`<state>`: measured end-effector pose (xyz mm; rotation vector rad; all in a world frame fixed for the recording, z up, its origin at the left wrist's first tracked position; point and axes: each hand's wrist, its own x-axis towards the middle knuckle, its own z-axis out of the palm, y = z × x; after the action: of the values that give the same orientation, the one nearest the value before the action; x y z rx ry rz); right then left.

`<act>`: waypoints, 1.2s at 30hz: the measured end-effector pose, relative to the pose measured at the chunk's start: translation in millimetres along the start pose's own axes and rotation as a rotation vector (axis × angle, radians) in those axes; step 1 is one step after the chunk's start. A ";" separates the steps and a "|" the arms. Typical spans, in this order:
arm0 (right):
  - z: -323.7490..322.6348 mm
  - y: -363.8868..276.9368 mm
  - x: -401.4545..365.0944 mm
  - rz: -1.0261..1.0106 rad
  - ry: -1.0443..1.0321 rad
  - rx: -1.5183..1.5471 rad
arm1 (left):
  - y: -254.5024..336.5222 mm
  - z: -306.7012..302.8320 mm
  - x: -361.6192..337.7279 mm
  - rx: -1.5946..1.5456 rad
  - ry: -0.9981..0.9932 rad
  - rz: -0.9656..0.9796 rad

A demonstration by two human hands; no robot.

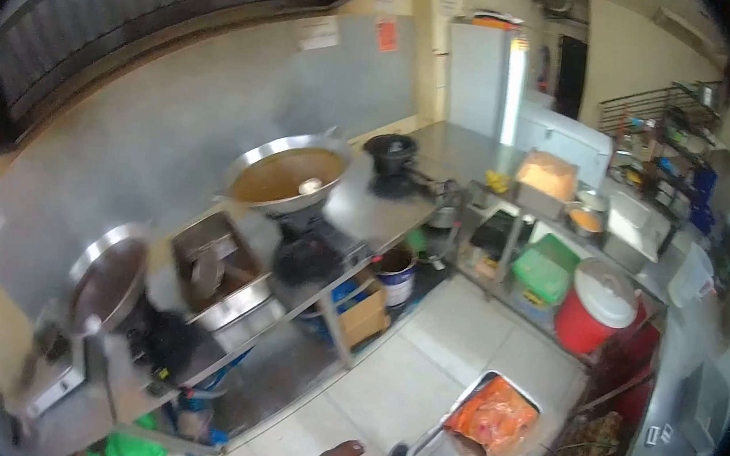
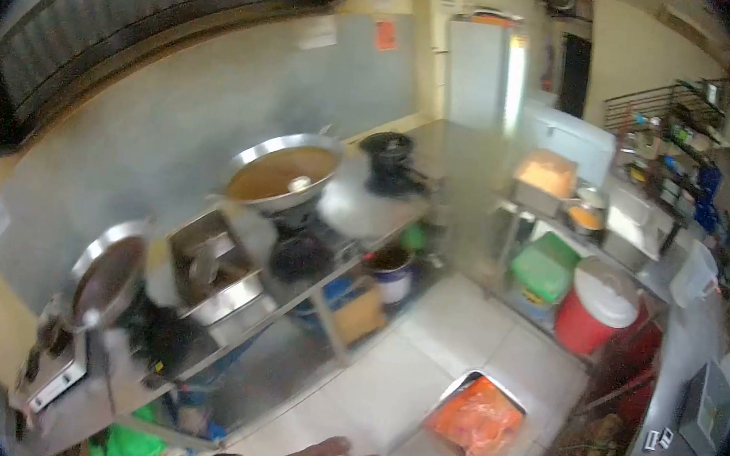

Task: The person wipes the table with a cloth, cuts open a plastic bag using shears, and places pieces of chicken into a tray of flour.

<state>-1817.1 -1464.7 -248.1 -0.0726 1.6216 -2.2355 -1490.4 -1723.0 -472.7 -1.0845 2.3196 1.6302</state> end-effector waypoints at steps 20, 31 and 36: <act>93.7 -154.8 498.0 0.196 0.299 0.530 | 309.2 -150.8 545.2 -0.038 -0.380 0.042; -76.3 -169.7 788.8 -0.471 0.477 0.380 | 540.9 -129.1 849.0 -0.007 -0.391 -0.145; -127.8 -254.2 918.5 -0.918 -0.217 0.189 | 605.8 -121.9 917.9 -0.170 -0.404 -0.159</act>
<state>-2770.8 -1583.9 -217.2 -1.1703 1.3902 -2.8551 -2497.0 -2171.9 -374.2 -0.8435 1.8242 1.8107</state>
